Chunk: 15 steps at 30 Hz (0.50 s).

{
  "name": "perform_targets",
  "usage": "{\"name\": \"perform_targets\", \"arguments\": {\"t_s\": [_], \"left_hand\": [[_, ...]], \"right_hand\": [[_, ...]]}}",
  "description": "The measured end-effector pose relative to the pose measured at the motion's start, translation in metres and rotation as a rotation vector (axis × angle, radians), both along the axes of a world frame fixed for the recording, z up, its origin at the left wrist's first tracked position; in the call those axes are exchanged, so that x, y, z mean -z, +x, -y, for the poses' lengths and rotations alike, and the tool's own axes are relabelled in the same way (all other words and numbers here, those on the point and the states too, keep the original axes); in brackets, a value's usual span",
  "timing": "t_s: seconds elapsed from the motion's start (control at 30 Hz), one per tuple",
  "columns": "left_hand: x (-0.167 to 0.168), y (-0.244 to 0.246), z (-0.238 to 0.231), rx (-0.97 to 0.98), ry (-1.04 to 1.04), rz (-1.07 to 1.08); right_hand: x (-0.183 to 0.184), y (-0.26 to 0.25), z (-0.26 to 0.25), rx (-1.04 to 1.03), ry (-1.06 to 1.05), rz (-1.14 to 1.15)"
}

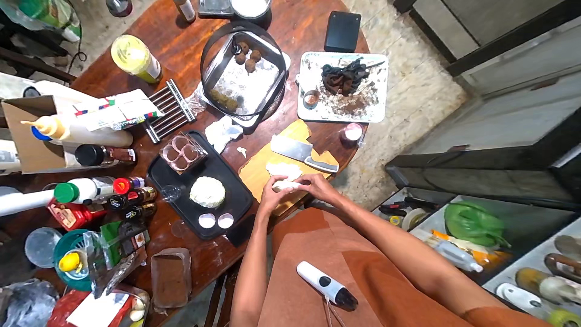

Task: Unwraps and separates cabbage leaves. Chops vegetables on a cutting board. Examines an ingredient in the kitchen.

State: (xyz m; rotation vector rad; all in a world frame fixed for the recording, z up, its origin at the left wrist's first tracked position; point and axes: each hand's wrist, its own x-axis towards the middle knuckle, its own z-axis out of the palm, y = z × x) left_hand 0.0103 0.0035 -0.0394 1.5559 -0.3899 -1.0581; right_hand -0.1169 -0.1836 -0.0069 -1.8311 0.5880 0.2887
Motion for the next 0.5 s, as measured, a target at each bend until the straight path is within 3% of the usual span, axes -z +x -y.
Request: {"name": "perform_targets", "arguments": {"t_s": [0.13, 0.27, 0.37, 0.43, 0.5], "left_hand": [[0.012, -0.016, 0.005, -0.162, -0.106, -0.25], [0.017, -0.025, 0.015, -0.19, 0.064, -0.182], [0.013, -0.024, 0.027, -0.146, 0.194, -0.097], [0.007, -0.019, 0.035, -0.122, 0.279, -0.039], [0.005, -0.014, 0.043, -0.103, 0.368, 0.007]], "right_hand": [[0.003, 0.002, -0.003, 0.06, 0.056, -0.047], [0.01, 0.001, -0.004, 0.119, 0.038, -0.098], [0.008, -0.002, 0.01, 0.05, 0.033, -0.114], [0.007, -0.006, 0.024, 0.072, -0.12, -0.079], [0.019, -0.011, 0.036, 0.114, -0.416, -0.023]]}}
